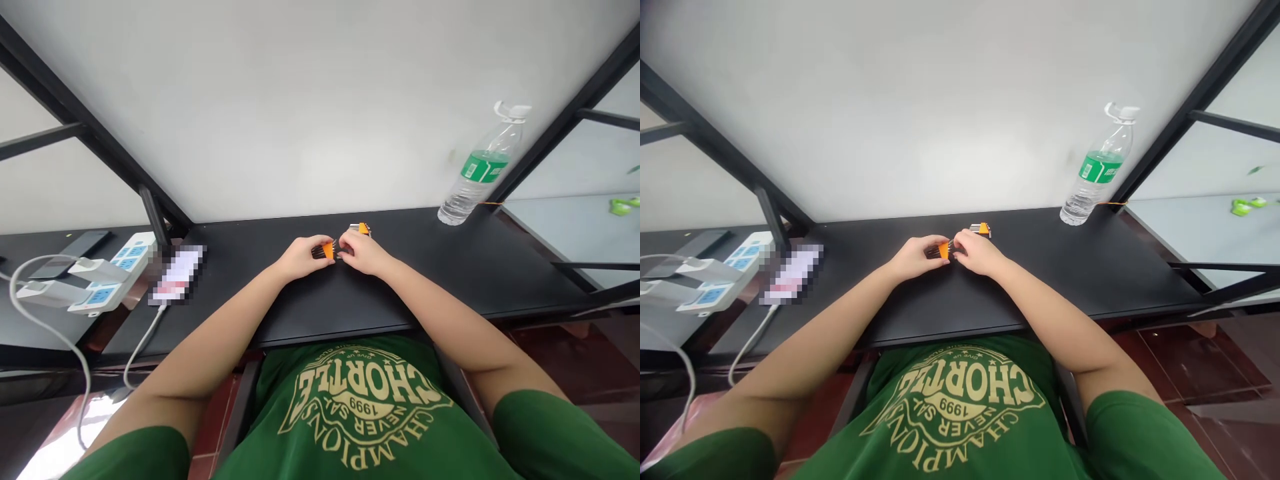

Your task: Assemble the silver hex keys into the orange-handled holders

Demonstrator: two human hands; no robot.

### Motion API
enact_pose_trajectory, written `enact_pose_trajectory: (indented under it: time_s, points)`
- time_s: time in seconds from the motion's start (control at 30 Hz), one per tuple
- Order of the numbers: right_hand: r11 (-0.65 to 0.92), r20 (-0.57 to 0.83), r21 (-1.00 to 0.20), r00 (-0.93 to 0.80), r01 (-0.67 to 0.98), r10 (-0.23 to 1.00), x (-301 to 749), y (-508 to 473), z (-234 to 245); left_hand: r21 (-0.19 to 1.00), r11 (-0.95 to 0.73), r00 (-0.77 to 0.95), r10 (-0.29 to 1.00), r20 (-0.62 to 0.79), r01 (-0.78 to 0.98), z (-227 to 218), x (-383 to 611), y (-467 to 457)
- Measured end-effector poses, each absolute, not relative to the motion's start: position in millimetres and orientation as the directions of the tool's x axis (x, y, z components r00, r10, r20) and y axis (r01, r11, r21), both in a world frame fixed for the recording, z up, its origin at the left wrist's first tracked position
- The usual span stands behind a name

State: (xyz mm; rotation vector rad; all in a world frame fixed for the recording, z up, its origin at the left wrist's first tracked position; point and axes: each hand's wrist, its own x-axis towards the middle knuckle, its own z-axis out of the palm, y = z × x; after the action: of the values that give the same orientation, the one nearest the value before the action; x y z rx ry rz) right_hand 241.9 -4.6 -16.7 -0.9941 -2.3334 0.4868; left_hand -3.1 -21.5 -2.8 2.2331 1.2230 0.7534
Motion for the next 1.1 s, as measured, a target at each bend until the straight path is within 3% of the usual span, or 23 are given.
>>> enact_pose_trajectory:
  time_s: [0.17,0.33,0.6,0.83,0.93,1.1]
  points:
    - [0.527,0.235,-0.412,-0.472,0.743,0.850,262.6,11.1,-12.8,0.639,-0.471,0.445,0.869,0.218,0.608,-6.6,-5.0,-18.9]
    - [0.472,0.083,-0.502,-0.503,0.724,0.860,276.1,17.1,-11.2,0.649,-0.438,0.419,0.886,0.196,0.622,-11.4,-7.8,-16.5]
    - [0.511,0.124,-0.502,-0.527,0.698,0.841,270.4,17.2,-18.3,0.677,-0.404,0.379,0.905,0.195,0.616,-17.6,-16.6,-10.0]
    - [0.270,-0.071,-0.430,-0.330,0.861,0.941,272.8,16.4,-11.6,0.664,-0.405,0.398,0.901,0.172,0.629,-16.7,-14.2,-10.7]
    - [0.322,-0.013,-0.488,-0.375,0.811,0.927,273.0,11.8,-8.1,0.661,-0.413,0.395,0.899,0.188,0.627,-16.4,-14.1,-10.7]
    - [0.570,0.226,-0.629,-0.577,0.529,0.785,263.8,0.8,-3.0,0.666,-0.426,0.392,0.895,0.211,0.613,-14.6,-13.6,-11.9]
